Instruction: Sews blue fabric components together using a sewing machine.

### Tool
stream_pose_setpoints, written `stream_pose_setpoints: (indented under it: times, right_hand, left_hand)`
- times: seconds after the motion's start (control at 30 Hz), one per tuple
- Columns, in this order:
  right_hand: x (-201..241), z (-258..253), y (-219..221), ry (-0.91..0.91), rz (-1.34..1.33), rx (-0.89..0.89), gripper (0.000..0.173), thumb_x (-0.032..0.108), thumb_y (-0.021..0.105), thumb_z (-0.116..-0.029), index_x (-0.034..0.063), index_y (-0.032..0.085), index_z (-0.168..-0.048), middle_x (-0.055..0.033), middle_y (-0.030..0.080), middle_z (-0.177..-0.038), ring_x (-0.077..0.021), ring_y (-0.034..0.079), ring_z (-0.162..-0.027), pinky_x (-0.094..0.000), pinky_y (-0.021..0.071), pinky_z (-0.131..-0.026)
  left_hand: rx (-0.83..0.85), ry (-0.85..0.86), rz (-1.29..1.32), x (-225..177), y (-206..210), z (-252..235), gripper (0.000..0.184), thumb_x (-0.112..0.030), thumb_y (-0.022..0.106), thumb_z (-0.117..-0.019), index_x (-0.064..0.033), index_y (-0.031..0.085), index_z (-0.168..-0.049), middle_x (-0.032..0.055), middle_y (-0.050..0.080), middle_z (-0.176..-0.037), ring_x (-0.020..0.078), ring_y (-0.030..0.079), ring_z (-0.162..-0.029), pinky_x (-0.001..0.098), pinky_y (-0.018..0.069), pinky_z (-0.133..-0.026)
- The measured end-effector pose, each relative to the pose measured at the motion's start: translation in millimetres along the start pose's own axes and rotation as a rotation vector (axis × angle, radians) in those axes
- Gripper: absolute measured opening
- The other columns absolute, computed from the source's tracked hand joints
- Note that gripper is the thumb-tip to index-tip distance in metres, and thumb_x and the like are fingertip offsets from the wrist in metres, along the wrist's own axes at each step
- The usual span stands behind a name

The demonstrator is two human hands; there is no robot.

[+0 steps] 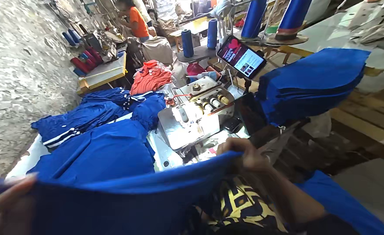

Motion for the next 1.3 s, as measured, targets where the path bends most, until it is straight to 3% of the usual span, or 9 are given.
stream_pose_setpoints:
  times: [0.07, 0.17, 0.3, 0.47, 0.6, 0.83, 0.93, 1.17, 1.3]
  right_hand:
    - [-40.0, -9.1, 13.7, 0.236, -0.146, -0.258, 0.011, 0.004, 0.061, -0.0925, 0.0135, 0.060, -0.098, 0.0123, 0.068, -0.086, 0.0033, 0.064, -0.080, -0.0195, 0.0549, -0.075]
    - [-92.3, -8.7, 30.4, 0.543, -0.147, -0.580, 0.029, -0.008, 0.060, -0.0895, -0.0017, 0.051, -0.117, -0.0028, 0.067, -0.084, -0.0075, 0.066, -0.073, -0.0261, 0.0581, -0.069]
    - [-101.1, -1.9, 37.3, 0.498, -0.005, -0.619, 0.043, -0.004, 0.065, -0.0889, -0.0045, 0.045, -0.127, 0.0000, 0.069, -0.078, -0.0028, 0.066, -0.067, -0.0210, 0.0568, -0.066]
    - [-97.2, 8.3, 38.4, 0.417, 0.078, -0.621, 0.021, -0.004, 0.061, -0.0894, 0.0029, 0.046, -0.103, 0.0066, 0.057, -0.071, 0.0026, 0.056, -0.061, -0.0151, 0.0487, -0.060]
    - [-96.9, 13.2, 38.7, 0.234, 0.257, -0.488, 0.019, -0.005, 0.054, -0.0918, -0.0115, 0.064, -0.107, -0.0065, 0.069, -0.096, 0.0040, 0.062, -0.084, -0.0126, 0.0519, -0.080]
    - [-94.8, 9.6, 39.9, 0.395, 0.310, -0.454, 0.046, 0.005, 0.057, -0.0919, -0.0134, 0.053, -0.134, 0.0063, 0.055, -0.073, 0.0067, 0.044, -0.061, -0.0103, 0.0398, -0.060]
    - [-96.5, 6.5, 39.6, 0.445, 0.348, -0.411, 0.048, 0.008, 0.058, -0.0925, -0.0102, 0.053, -0.137, 0.0044, 0.054, -0.071, 0.0030, 0.045, -0.060, -0.0144, 0.0413, -0.059]
    - [-101.4, 0.5, 37.2, 0.506, 0.309, -0.279, 0.062, 0.010, 0.062, -0.0912, -0.0117, 0.043, -0.145, 0.0070, 0.050, -0.066, 0.0034, 0.043, -0.057, -0.0150, 0.0403, -0.060]
    - [-101.8, -1.4, 31.0, 0.545, 0.292, -0.216, 0.065, 0.012, 0.063, -0.0914, -0.0113, 0.041, -0.147, 0.0058, 0.053, -0.068, 0.0020, 0.046, -0.059, -0.0160, 0.0426, -0.061]
  left_hand:
    - [0.075, -0.034, -0.278, 43.3, 31.6, -15.0, 0.026, -0.015, 0.056, -0.1041, -0.0021, 0.068, -0.124, 0.0101, 0.065, -0.128, 0.0188, 0.062, -0.121, 0.0347, 0.0509, -0.104]
    - [0.343, -0.204, -0.515, 71.9, 111.5, -3.5, 0.044, -0.007, 0.051, -0.0984, 0.0157, 0.055, -0.136, 0.0481, 0.032, -0.149, 0.0692, 0.033, -0.136, 0.0826, 0.0259, -0.105]
    - [0.316, 0.016, -0.132, 11.4, 238.9, 26.2, 0.028, 0.004, 0.057, -0.0898, 0.0069, 0.072, -0.113, 0.0262, 0.067, -0.127, 0.0395, 0.065, -0.121, 0.0493, 0.0518, -0.104]
    - [0.062, 0.026, -0.031, 6.6, 283.0, 30.0, 0.020, 0.006, 0.056, -0.0848, 0.0102, 0.070, -0.098, 0.0257, 0.071, -0.109, 0.0311, 0.071, -0.106, 0.0345, 0.0560, -0.095]
    - [0.184, -0.039, 0.046, 20.7, 282.9, 10.4, 0.024, 0.002, 0.058, -0.0834, 0.0091, 0.073, -0.101, 0.0263, 0.070, -0.116, 0.0344, 0.070, -0.107, 0.0398, 0.0563, -0.094]
    - [0.404, -0.080, 0.119, 30.2, 284.3, -12.0, 0.026, -0.004, 0.065, -0.0857, 0.0045, 0.075, -0.109, 0.0203, 0.067, -0.107, 0.0171, 0.061, -0.085, 0.0260, 0.0500, -0.074]
    - [0.427, -0.122, 0.051, 28.6, 292.6, -15.5, 0.031, -0.015, 0.072, -0.0869, 0.0058, 0.072, -0.110, 0.0204, 0.068, -0.103, 0.0249, 0.064, -0.088, 0.0364, 0.0528, -0.080]
    - [0.238, -0.193, 0.007, 19.3, 305.0, -11.6, 0.020, -0.013, 0.071, -0.0897, 0.0058, 0.074, -0.092, 0.0170, 0.066, -0.086, 0.0296, 0.063, -0.080, 0.0527, 0.0485, -0.078]
    - [0.045, -0.061, 0.055, 29.1, 298.7, -6.8, 0.009, 0.002, 0.064, -0.0866, 0.0074, 0.071, -0.088, 0.0210, 0.066, -0.096, 0.0313, 0.065, -0.096, 0.0397, 0.0532, -0.089]
Point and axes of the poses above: each hand's wrist, its own z-axis away from the middle knuckle, its own y-axis out of the palm, x = y × z, the point moved 4 cm from there along -z, towards the middle knuckle
